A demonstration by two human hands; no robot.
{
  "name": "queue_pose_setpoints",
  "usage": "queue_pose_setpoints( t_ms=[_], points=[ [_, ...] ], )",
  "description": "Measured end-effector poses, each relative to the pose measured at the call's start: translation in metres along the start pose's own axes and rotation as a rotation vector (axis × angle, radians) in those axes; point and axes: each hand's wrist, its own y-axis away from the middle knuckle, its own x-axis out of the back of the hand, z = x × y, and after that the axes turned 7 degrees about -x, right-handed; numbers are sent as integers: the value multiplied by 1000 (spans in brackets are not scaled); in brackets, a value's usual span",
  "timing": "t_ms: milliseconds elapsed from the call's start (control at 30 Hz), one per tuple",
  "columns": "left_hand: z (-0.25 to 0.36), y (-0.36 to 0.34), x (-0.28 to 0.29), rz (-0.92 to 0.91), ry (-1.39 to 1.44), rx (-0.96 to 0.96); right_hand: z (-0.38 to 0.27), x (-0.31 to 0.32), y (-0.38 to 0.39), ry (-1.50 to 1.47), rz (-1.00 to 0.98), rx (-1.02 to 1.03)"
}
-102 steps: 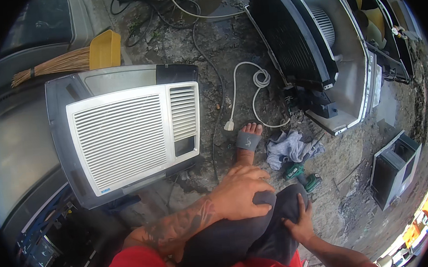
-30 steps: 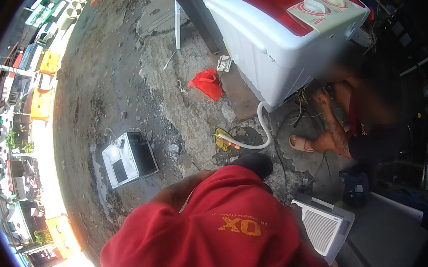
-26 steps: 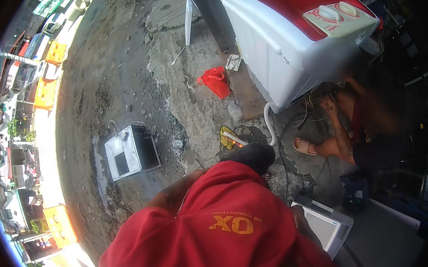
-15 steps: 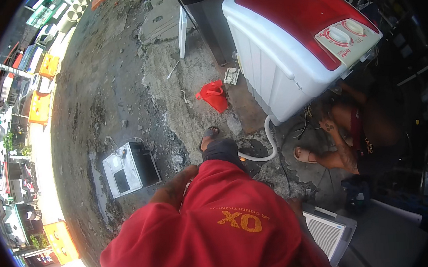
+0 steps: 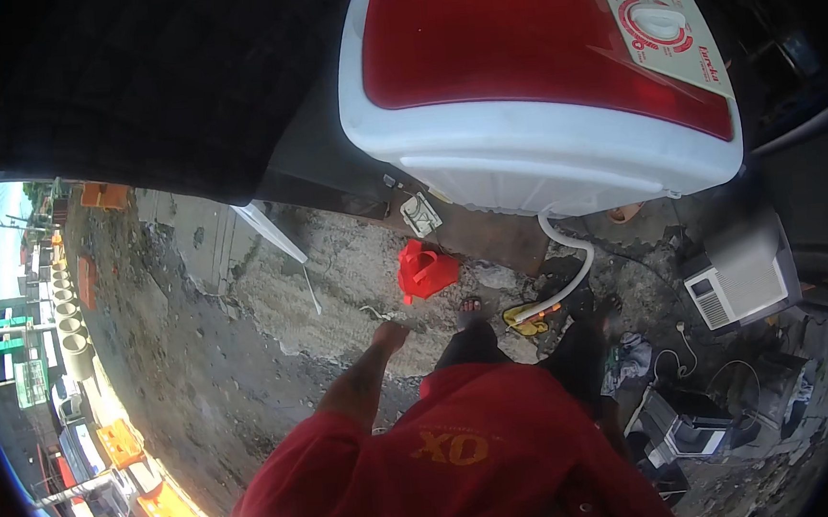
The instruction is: The recorder is repairing the wiring of an air conditioning unit outdoors.
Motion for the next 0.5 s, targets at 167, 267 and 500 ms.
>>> queue_pose_setpoints(
  t_ms=[167, 267, 500],
  points=[
    [-11, -55, 70, -24, 454, 115, -28, -113, 84, 93, 332, 93],
    [28, -65, 111, -43, 815, 228, -19, -174, 90, 146, 264, -82],
    [45, -100, 146, 79, 917, 379, -49, -185, 17, -874, 308, -707]
  ],
)
